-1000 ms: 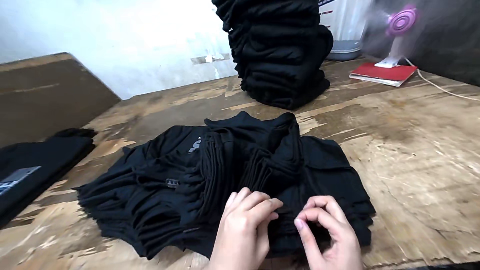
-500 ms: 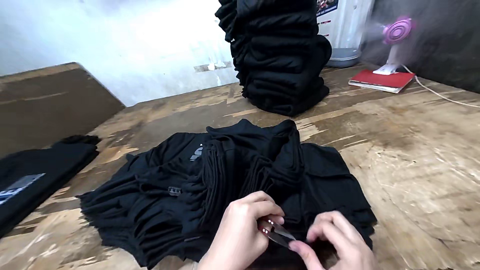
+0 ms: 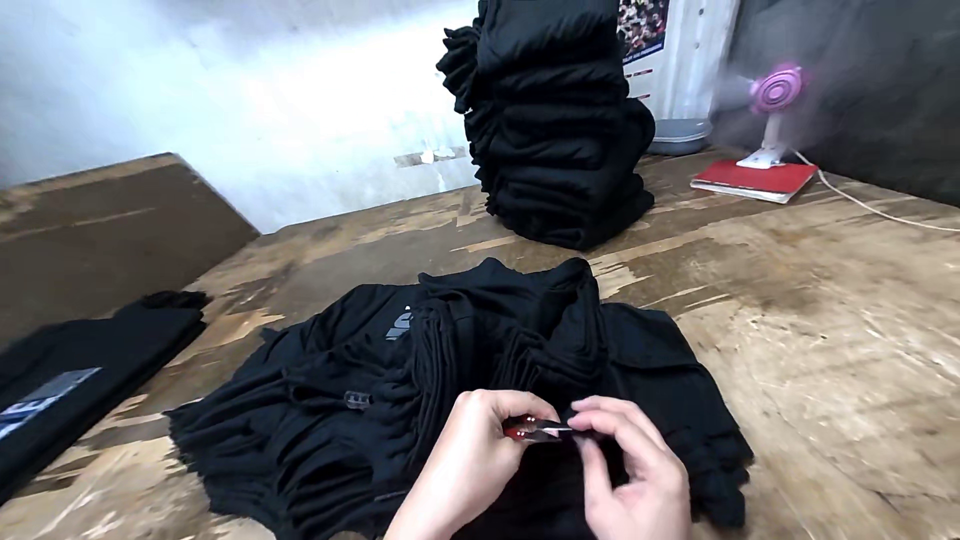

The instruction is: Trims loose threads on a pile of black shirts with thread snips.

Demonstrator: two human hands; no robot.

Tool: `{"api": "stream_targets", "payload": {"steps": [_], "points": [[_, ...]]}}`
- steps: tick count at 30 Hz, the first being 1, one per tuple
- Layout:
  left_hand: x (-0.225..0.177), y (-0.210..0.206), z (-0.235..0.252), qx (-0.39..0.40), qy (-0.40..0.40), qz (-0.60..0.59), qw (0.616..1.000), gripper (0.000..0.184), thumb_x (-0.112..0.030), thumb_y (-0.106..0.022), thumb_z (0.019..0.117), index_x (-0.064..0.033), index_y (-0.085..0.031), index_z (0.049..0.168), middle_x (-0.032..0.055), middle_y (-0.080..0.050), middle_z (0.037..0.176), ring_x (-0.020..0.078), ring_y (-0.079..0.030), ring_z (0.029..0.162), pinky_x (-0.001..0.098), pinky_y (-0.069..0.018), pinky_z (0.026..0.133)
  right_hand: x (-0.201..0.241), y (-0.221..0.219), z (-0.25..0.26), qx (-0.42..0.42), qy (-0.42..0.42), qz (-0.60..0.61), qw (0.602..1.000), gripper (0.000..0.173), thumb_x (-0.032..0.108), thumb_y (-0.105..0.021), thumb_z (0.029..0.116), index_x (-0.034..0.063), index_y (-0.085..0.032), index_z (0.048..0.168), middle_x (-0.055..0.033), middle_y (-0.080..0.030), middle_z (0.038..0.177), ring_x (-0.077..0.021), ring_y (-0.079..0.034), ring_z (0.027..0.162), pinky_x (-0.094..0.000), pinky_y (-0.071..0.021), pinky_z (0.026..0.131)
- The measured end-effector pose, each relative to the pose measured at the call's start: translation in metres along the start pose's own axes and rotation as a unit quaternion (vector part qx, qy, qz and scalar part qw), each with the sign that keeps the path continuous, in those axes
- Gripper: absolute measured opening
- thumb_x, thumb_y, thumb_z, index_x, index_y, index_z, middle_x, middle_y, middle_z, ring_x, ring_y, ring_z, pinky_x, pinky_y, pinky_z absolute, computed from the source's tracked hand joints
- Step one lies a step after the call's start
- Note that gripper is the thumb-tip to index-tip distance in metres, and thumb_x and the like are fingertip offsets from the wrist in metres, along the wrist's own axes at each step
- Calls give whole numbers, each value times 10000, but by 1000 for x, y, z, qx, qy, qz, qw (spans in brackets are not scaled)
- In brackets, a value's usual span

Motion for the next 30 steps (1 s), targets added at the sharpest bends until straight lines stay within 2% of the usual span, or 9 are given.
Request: {"api": "stream_targets", "payload": {"steps": [4, 6, 8, 12, 15, 17, 23, 27, 30], "points": [[1, -1, 9, 7, 123, 1, 992, 70, -204, -719, 940, -195, -762, 995, -107, -730, 849, -7, -663, 749, 200, -554, 685, -22, -7, 16, 19, -81, 75, 994, 226, 15, -536, 999, 9, -700, 1155, -23, -707, 917, -89, -672, 798, -233, -582, 699], [4, -1, 13, 5, 177, -25, 984, 156, -212, -745, 929, -175, -720, 1079, -86, -724, 822, 28, -668, 721, 224, -556, 672, -17, -6, 16, 63, 12, -34, 997, 282, 226, -699, 967, 50, -709, 1188, -21, -666, 1012, -61, -631, 824, -210, -561, 702], [5, 0, 14, 1, 210, -52, 976, 242, -207, -785, 903, -165, -662, 1108, -70, -712, 787, 55, -659, 676, 240, -548, 641, -9, 3, 12, 41, 134, -175, 975, 175, 343, -705, 950, 214, -800, 1020, 8, -707, 964, -92, -639, 871, -322, -502, 830], [3, 0, 14, -15, 236, -83, 968, 314, -208, -833, 864, -140, -601, 1064, -43, -691, 736, 81, -651, 626, 254, -541, 608, -5, 30, 11, -8, 87, -185, 979, 183, 316, -672, 973, 197, -780, 887, 42, -688, 845, -92, -627, 862, -344, -475, 850], [4, -2, 16, -15, 254, -88, 963, 310, -200, -834, 865, -132, -597, 1052, -39, -678, 720, 83, -633, 609, 255, -527, 597, 3, 21, 7, 36, 89, -225, 970, 407, 540, -779, 853, 173, -736, 1024, -51, -685, 1054, -202, -634, 1002, -419, -510, 865], [3, -4, 17, -12, 249, -104, 963, 300, -188, -827, 868, -131, -604, 1061, -35, -682, 729, 81, -628, 612, 250, -519, 594, 3, 9, 5, 20, 146, -277, 949, 341, 490, -747, 880, 227, -782, 1095, -47, -703, 1063, -219, -640, 997, -449, -483, 881], [-5, -2, -19, -62, 36, -65, 995, 599, -341, -832, 844, -107, -612, 1350, -57, -727, 1064, 55, -700, 910, 231, -610, 741, -2, 35, -3, 7, 129, -160, 979, 57, 250, -779, 898, 268, -832, 910, 75, -684, 803, -91, -596, 879, -387, -411, 939], [-19, -5, -49, -172, -105, 131, 971, 208, -355, -774, 911, -247, -781, 1088, -76, -721, 971, 70, -633, 930, 281, -505, 824, -2, 43, -18, 14, 94, -153, 984, 59, 255, -761, 910, 234, -815, 902, 54, -641, 797, -85, -579, 896, -327, -425, 912], [-26, -23, -54, -215, -181, 241, 929, 156, -276, -718, 960, -274, -745, 1114, -59, -693, 988, 122, -607, 938, 357, -441, 890, 2, 38, -26, -5, 83, -146, 986, 60, 248, -764, 909, 218, -816, 912, 49, -638, 797, -81, -580, 910, -310, -428, 912]]}}
Point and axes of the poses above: each hand's wrist, its own z-axis towards the middle knuckle, its own y-axis out of the back of the hand, x = y × z, the point moved 5 cm from there along z, towards the middle knuckle
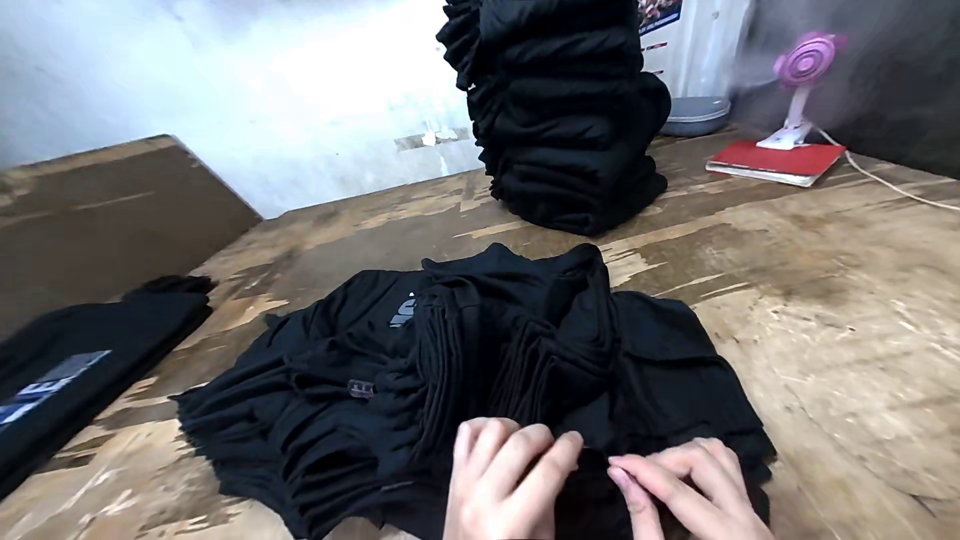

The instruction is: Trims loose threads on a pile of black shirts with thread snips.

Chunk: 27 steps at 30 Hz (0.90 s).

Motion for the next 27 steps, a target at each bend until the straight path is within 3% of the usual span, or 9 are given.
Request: {"api": "stream_targets", "payload": {"steps": [4, 7, 9, 13, 16, 19, 21, 23, 27], "points": [[-1, -7, 5, -19, -28, 25, 999, 136, -247, -680, 973, -258, -748, 1089, -49, -695, 975, 133, -582, 883, 338, -424, 812, -1, -1, -3, 14, -11, 37, 999, 72, 257, -764, 900, 206, -796, 861, 54, -653, 813, -77, -600, 914, -306, -454, 920], [8, -8, 19, 63, 42, 6, 997, 237, -423, -634, 989, -272, -742, 1137, -30, -680, 958, 149, -607, 879, 375, -454, 776, -9, 6, 4, 70, -52, 8, 996, 218, 326, -676, 919, 169, -742, 783, 19, -693, 836, -131, -620, 891, -378, -458, 879], [16, -17, 27, 139, 81, -26, 987, 357, -511, -687, 914, -274, -742, 1175, -28, -615, 894, 148, -601, 830, 376, -508, 740, -14, 1, 11, 104, -82, -54, 990, 215, 374, -706, 921, 176, -788, 947, -2, -715, 992, -185, -643, 970, -449, -495, 858], [31, -23, 54, 96, 153, -43, 983, 95, -135, -716, 744, -202, -727, 811, -106, -607, 741, 19, -598, 697, 225, -535, 628, -13, -3, 19, 235, -92, 20, 968, 98, 212, -732, 898, 226, -820, 857, 59, -708, 927, -149, -628, 969, -460, -440, 915], [46, -32, 65, 41, 191, -84, 977, 94, -120, -730, 771, -172, -673, 825, -98, -609, 751, 0, -572, 680, 189, -493, 602, -13, 18, 29, 449, -91, 52, 887, 199, 228, -634, 988, 121, -782, 909, -39, -729, 961, -228, -658, 999, -504, -453, 960], [51, -45, 67, 97, 165, -128, 973, 332, -56, -630, 839, -260, -777, 1055, -105, -646, 818, -4, -576, 698, 200, -511, 625, -12, 9, 37, 334, -88, 5, 939, 275, 391, -679, 980, 131, -763, 1002, -23, -722, 957, -211, -671, 962, -464, -538, 888], [50, -44, 68, 107, 122, -93, 982, 390, -50, -591, 785, -312, -813, 969, -128, -584, 754, -13, -546, 668, 209, -490, 595, -18, -19, 32, 220, -18, -62, 973, 302, 466, -686, 946, 229, -782, 1105, 43, -727, 1008, -160, -665, 981, -405, -544, 856], [53, -36, 68, 94, 104, -50, 989, 260, -88, -609, 757, -282, -780, 783, -133, -532, 698, -14, -519, 639, 213, -465, 563, -24, -32, 26, 147, 51, -76, 985, 183, 377, -667, 948, 281, -817, 989, 87, -684, 840, -103, -637, 856, -322, -509, 780], [59, -21, 64, 71, 115, -15, 991, 133, -260, -639, 750, -256, -769, 722, -150, -524, 633, -55, -492, 579, 167, -415, 496, -18, 17, 34, 272, 55, -1, 961, 132, 218, -699, 965, 217, -822, 916, 12, -673, 771, -163, -621, 815, -369, -483, 798]]}}
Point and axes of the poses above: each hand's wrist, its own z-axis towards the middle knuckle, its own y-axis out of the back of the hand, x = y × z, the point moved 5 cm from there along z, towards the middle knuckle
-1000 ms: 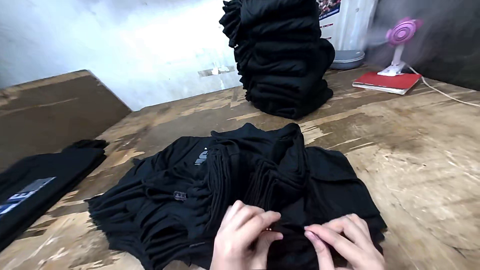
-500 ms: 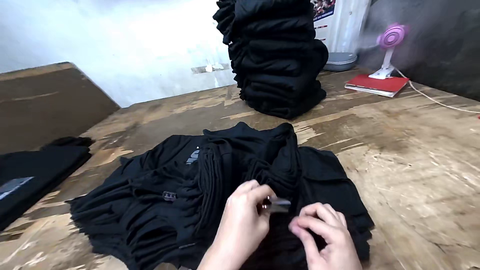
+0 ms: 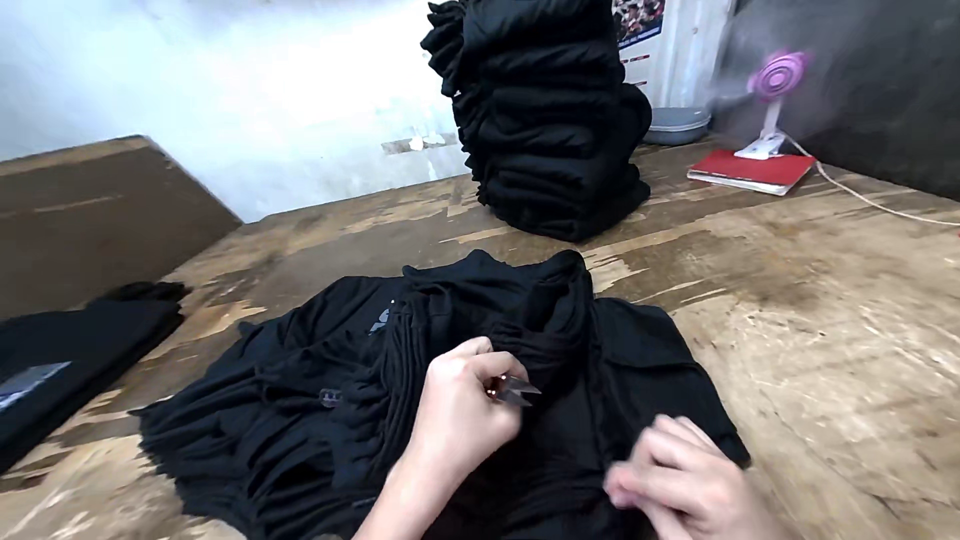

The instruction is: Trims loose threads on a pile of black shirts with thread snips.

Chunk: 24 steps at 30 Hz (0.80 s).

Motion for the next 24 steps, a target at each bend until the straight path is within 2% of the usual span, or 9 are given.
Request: {"api": "stream_targets", "payload": {"steps": [2, 4, 6, 8, 10, 12, 17, 21, 24], "points": [[-5, -7, -2, 32, 26, 31, 999, 173, -389, -668, 775, -250, -767, 746, -125, -581, 647, -14, -556, 595, 226, -479, 515, 0, 18, -14, 169, -19, 29, 985, 138, 193, -696, 958, 165, -828, 930, -40, -742, 848, -245, -686, 867, -466, -536, 837], [-9, -19, -3, 58, 29, 81, 995, 125, -339, -722, 793, -218, -756, 789, -72, -597, 690, 79, -609, 638, 323, -540, 563, -2, 24, -22, 277, -33, 54, 959, 171, 239, -690, 969, 125, -817, 976, -73, -761, 895, -275, -707, 880, -520, -529, 855], [-16, -27, -5, 51, 4, 104, 993, 76, -132, -733, 758, -167, -742, 824, -24, -609, 720, 158, -645, 681, 391, -568, 603, 0, 25, -19, 210, -75, 61, 973, 232, 290, -658, 998, 115, -809, 978, -57, -751, 843, -228, -702, 814, -482, -548, 817], [-22, -28, -10, 62, -27, 90, 994, 159, -80, -687, 787, -166, -723, 915, -28, -660, 797, 164, -675, 775, 394, -587, 692, 6, 15, -11, 40, -149, 26, 988, 233, 300, -661, 1002, 118, -799, 958, -34, -728, 824, -192, -678, 789, -437, -553, 773], [-23, -23, -16, 96, -35, 49, 993, 226, -178, -661, 837, -193, -724, 1054, -38, -664, 896, 153, -655, 875, 388, -565, 783, 9, -3, -6, -49, -174, -31, 983, 216, 345, -701, 968, 156, -794, 1015, -21, -714, 930, -205, -654, 874, -442, -524, 782], [-26, -13, -22, 126, -38, 21, 991, 278, -348, -683, 913, -230, -736, 1159, -34, -667, 974, 151, -646, 942, 394, -555, 850, 7, -17, -7, -85, -174, -23, 981, 134, 271, -716, 946, 175, -803, 976, -1, -719, 962, -180, -656, 909, -417, -522, 810], [-38, 1, -31, 131, -79, 29, 988, 243, -355, -587, 992, -256, -768, 1121, -55, -701, 964, 142, -663, 902, 356, -552, 801, 6, -15, -10, -188, -165, -13, 968, 91, 176, -706, 925, 135, -785, 909, -5, -696, 928, -94, -635, 901, -238, -532, 775], [-51, -10, -30, 141, -108, 38, 983, 195, -301, -608, 982, -261, -789, 1043, -55, -706, 911, 163, -669, 865, 361, -555, 759, 8, -15, -6, -206, -111, 11, 972, 96, 194, -706, 934, 158, -784, 892, 12, -686, 923, -86, -620, 930, -232, -514, 807], [-48, -9, -25, 126, -84, 21, 988, 193, -309, -607, 987, -256, -784, 1044, -60, -704, 907, 147, -668, 871, 368, -554, 766, 11, -8, -6, -97, -73, 40, 992, 120, 263, -729, 931, 181, -794, 872, 35, -676, 813, -102, -616, 830, -341, -488, 815]]}}
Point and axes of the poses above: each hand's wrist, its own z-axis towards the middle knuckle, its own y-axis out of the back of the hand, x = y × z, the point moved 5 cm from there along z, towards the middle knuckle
